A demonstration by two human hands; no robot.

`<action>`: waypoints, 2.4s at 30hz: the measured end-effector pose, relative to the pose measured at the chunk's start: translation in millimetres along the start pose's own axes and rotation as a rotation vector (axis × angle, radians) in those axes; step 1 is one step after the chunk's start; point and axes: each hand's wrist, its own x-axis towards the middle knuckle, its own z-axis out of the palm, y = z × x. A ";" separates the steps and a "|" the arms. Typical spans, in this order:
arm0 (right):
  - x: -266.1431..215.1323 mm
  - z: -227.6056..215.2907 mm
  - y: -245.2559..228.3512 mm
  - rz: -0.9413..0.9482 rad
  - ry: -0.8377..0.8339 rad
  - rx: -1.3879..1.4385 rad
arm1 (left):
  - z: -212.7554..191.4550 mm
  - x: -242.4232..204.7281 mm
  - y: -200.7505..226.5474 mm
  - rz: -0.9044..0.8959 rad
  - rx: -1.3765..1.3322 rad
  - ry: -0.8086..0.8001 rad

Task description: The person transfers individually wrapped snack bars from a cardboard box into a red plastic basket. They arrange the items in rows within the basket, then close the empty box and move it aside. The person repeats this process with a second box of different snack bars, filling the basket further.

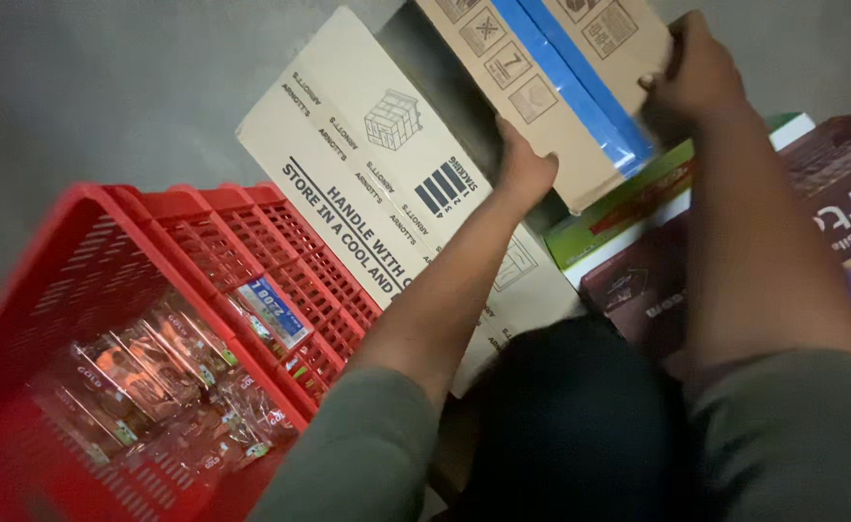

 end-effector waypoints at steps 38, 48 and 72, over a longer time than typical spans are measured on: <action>-356.6 -72.7 58.3 0.392 0.797 0.707 | 8.8 -251.8 264.1 -0.149 0.146 -0.506; -374.8 -32.0 -1.5 0.578 0.595 0.894 | 60.4 -197.8 139.0 0.449 0.437 -0.443; -360.8 -85.7 -23.9 0.281 0.793 0.759 | 5.1 -223.9 192.1 0.475 0.504 -0.415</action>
